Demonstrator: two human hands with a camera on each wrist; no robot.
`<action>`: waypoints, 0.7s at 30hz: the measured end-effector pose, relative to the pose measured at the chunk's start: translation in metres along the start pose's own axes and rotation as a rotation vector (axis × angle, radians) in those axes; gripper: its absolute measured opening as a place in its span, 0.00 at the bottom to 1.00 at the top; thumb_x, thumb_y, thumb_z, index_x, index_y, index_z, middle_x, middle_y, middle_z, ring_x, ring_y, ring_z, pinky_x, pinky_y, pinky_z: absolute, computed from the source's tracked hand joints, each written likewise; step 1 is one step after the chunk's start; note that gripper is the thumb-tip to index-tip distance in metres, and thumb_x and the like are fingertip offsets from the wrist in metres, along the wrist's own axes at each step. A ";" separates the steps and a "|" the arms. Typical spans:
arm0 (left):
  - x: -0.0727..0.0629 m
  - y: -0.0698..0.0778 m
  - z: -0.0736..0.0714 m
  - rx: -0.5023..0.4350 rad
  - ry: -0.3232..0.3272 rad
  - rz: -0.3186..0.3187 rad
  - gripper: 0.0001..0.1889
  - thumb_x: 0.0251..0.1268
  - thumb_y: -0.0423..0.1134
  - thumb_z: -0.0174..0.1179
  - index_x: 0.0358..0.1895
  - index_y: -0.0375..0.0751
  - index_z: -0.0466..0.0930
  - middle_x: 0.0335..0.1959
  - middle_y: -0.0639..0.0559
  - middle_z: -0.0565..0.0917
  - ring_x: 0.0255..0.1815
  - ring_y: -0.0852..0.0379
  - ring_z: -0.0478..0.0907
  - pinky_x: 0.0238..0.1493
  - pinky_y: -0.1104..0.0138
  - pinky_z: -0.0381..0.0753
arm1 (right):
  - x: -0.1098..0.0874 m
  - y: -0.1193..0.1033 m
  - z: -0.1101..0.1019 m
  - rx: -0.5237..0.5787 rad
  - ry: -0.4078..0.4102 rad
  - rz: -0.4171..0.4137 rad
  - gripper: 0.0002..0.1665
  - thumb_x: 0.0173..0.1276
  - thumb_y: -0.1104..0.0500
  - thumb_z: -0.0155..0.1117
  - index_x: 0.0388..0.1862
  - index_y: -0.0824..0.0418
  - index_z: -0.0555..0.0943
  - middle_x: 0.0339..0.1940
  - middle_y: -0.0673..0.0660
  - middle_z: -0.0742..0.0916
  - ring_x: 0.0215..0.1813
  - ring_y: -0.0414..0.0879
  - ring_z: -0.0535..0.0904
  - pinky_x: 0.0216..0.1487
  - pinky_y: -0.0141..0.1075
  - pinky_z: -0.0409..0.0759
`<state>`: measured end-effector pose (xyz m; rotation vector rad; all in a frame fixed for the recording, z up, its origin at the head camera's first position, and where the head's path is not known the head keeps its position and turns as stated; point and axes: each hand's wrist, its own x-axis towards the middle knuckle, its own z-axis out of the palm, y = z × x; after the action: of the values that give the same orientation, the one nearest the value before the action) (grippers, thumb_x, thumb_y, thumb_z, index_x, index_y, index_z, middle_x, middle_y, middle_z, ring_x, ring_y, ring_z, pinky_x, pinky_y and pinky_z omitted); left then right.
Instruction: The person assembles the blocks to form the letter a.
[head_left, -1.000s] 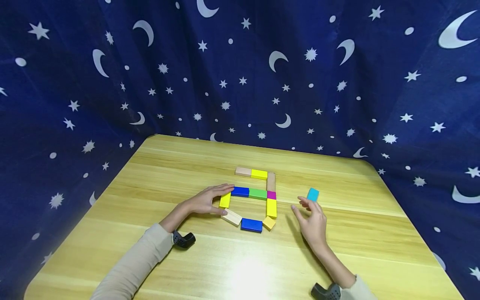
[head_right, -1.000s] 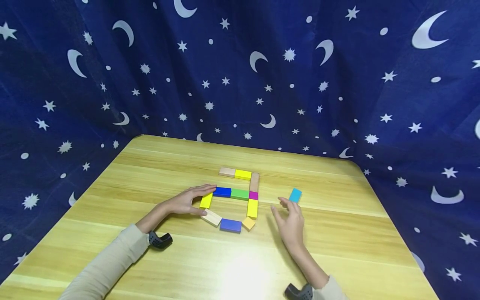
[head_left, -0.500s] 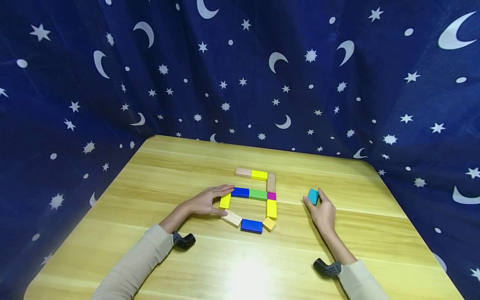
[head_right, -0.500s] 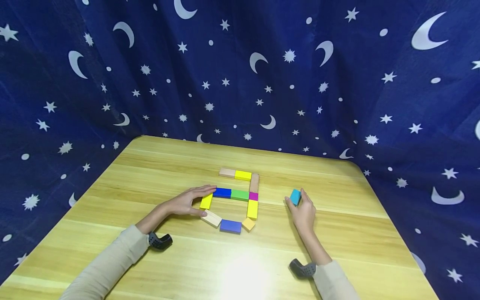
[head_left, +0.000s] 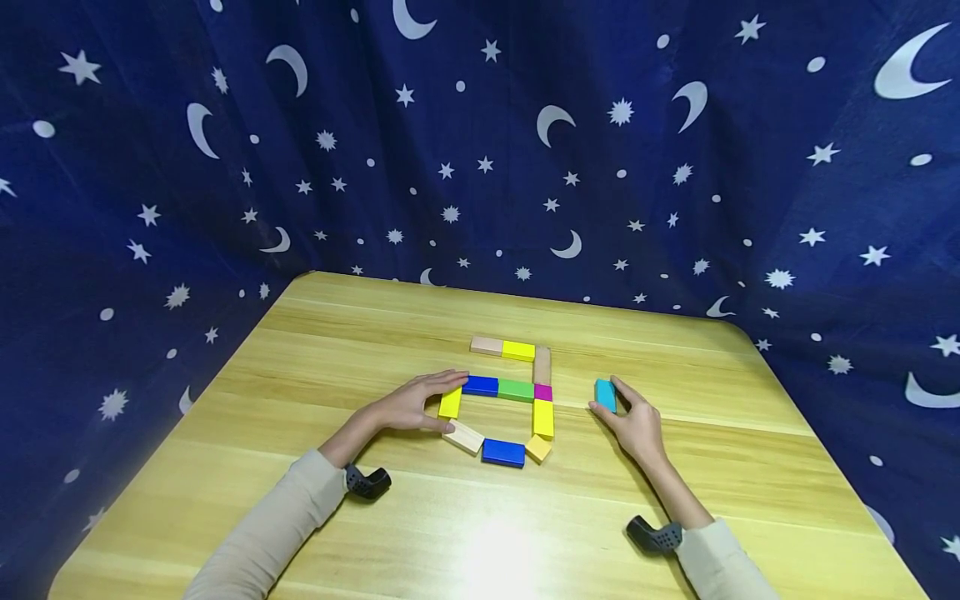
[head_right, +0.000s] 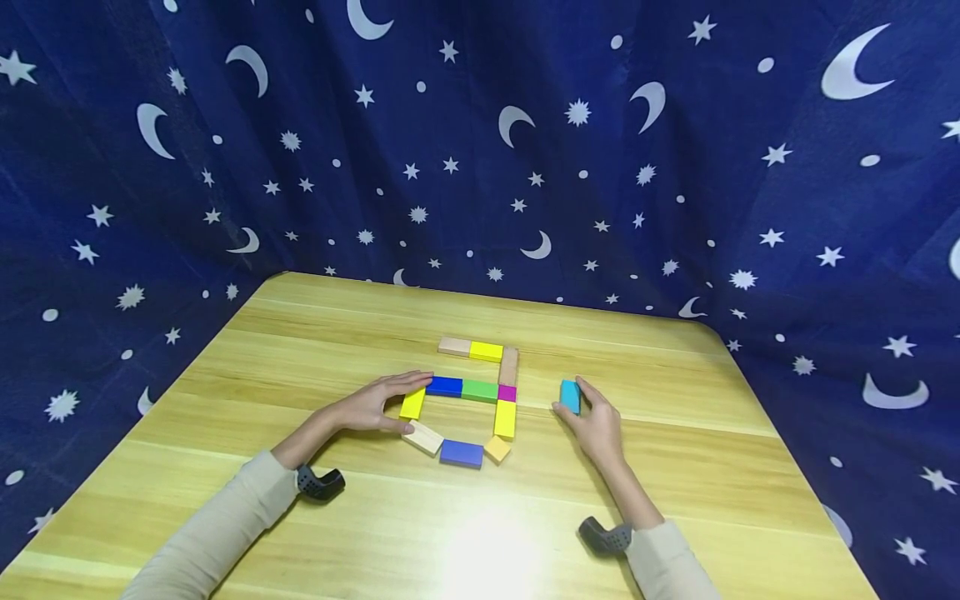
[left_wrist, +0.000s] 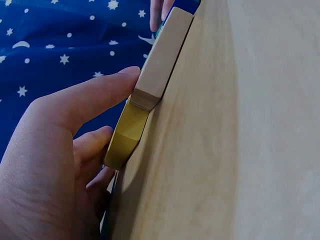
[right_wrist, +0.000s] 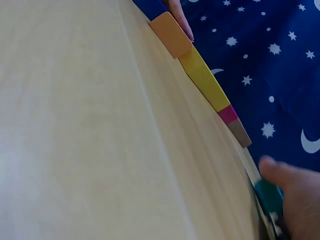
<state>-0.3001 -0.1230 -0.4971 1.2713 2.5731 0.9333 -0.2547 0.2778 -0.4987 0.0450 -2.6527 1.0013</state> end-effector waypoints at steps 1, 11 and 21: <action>0.000 -0.001 0.000 -0.001 0.000 0.001 0.47 0.53 0.66 0.57 0.72 0.45 0.54 0.73 0.53 0.52 0.72 0.49 0.47 0.65 0.44 0.47 | -0.001 -0.001 0.000 0.008 -0.022 -0.023 0.43 0.56 0.45 0.69 0.65 0.64 0.68 0.61 0.69 0.73 0.61 0.65 0.67 0.56 0.55 0.68; 0.000 -0.002 0.001 0.003 -0.008 -0.002 0.47 0.53 0.67 0.55 0.72 0.47 0.52 0.73 0.55 0.51 0.72 0.51 0.46 0.66 0.46 0.47 | -0.013 -0.002 -0.011 0.101 -0.249 -0.222 0.39 0.56 0.50 0.70 0.66 0.56 0.69 0.62 0.62 0.74 0.61 0.62 0.68 0.55 0.56 0.69; 0.000 -0.001 0.001 0.011 -0.008 -0.004 0.47 0.53 0.68 0.55 0.72 0.48 0.52 0.73 0.56 0.50 0.72 0.53 0.45 0.66 0.45 0.46 | -0.023 -0.001 -0.013 0.070 -0.211 -0.202 0.41 0.55 0.48 0.70 0.66 0.60 0.69 0.63 0.64 0.73 0.63 0.63 0.66 0.57 0.57 0.66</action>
<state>-0.3010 -0.1229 -0.4985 1.2700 2.5772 0.9130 -0.2293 0.2841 -0.4957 0.4481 -2.7274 1.0728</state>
